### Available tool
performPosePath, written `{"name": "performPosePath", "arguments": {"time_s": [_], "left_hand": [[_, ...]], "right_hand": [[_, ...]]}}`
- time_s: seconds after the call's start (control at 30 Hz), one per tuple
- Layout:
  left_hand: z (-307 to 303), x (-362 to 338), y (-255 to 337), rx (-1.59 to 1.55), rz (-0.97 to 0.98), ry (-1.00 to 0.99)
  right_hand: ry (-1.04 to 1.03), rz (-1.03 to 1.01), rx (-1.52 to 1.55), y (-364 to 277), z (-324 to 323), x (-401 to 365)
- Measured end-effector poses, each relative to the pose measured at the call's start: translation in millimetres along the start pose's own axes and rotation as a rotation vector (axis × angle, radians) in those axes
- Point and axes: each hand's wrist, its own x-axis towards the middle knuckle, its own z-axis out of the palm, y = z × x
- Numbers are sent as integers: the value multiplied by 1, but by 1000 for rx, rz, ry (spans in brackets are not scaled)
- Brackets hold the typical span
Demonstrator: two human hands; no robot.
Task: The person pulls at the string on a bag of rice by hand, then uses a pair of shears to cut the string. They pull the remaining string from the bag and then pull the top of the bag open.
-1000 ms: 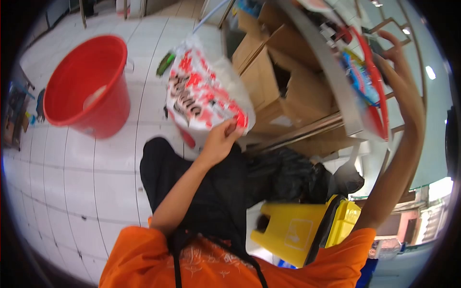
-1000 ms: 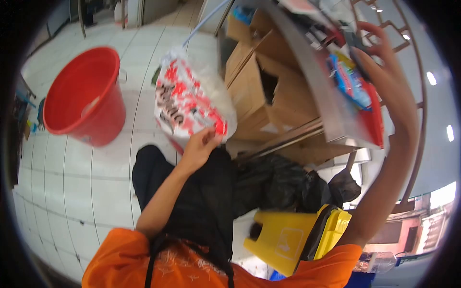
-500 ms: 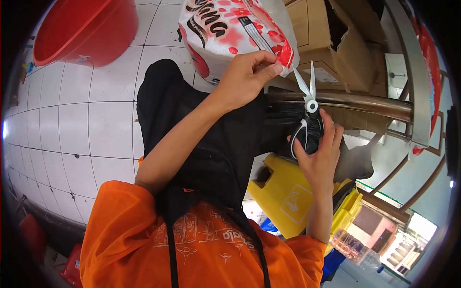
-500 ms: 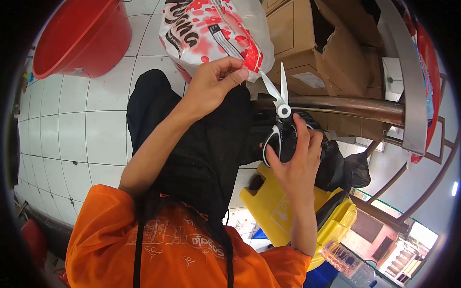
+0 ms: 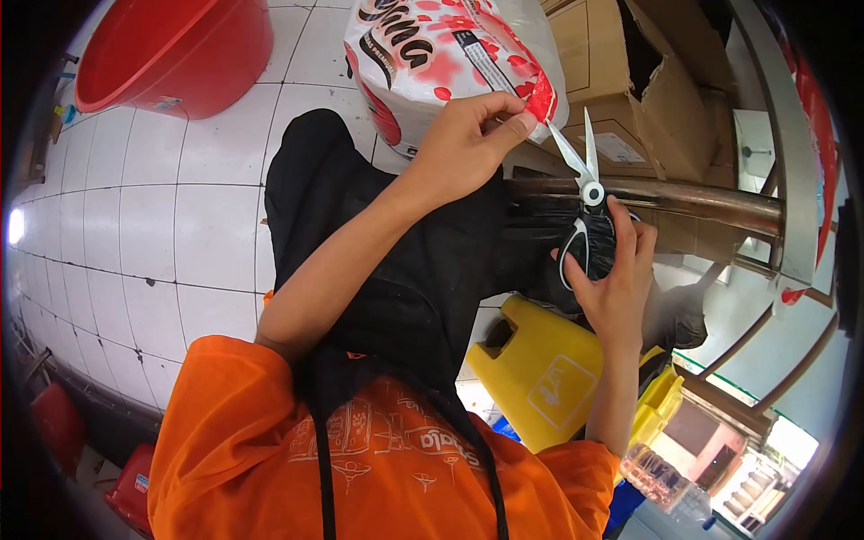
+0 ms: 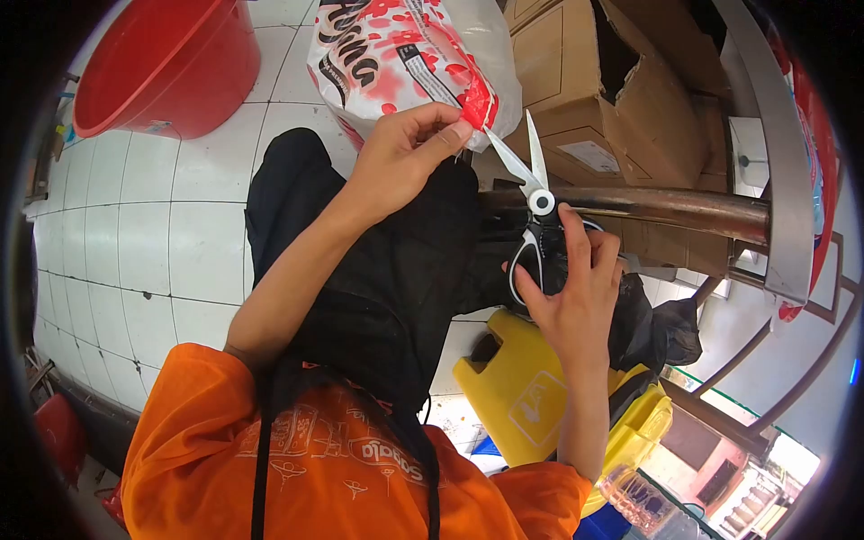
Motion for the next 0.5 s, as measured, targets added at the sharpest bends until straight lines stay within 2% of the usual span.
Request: {"name": "performPosePath", "arguments": {"time_s": [0.13, 0.2, 0.3, 0.4, 0.47, 0.5], "left_hand": [[-2, 0, 7, 112, -18, 24], [-2, 2, 7, 165, 35, 35], [-3, 5, 4, 116, 34, 26], [-3, 6, 5, 4, 6, 18], [-1, 6, 4, -51, -15, 19], [-1, 7, 4, -109, -36, 18]], "right_hand": [[22, -53, -153, 9, -8, 6], [42, -96, -186, 14, -9, 10], [65, -134, -227, 19, -8, 20], [92, -165, -179, 16, -3, 28], [72, -120, 89, 12, 7, 29], [75, -125, 90, 9, 11, 30]]}}
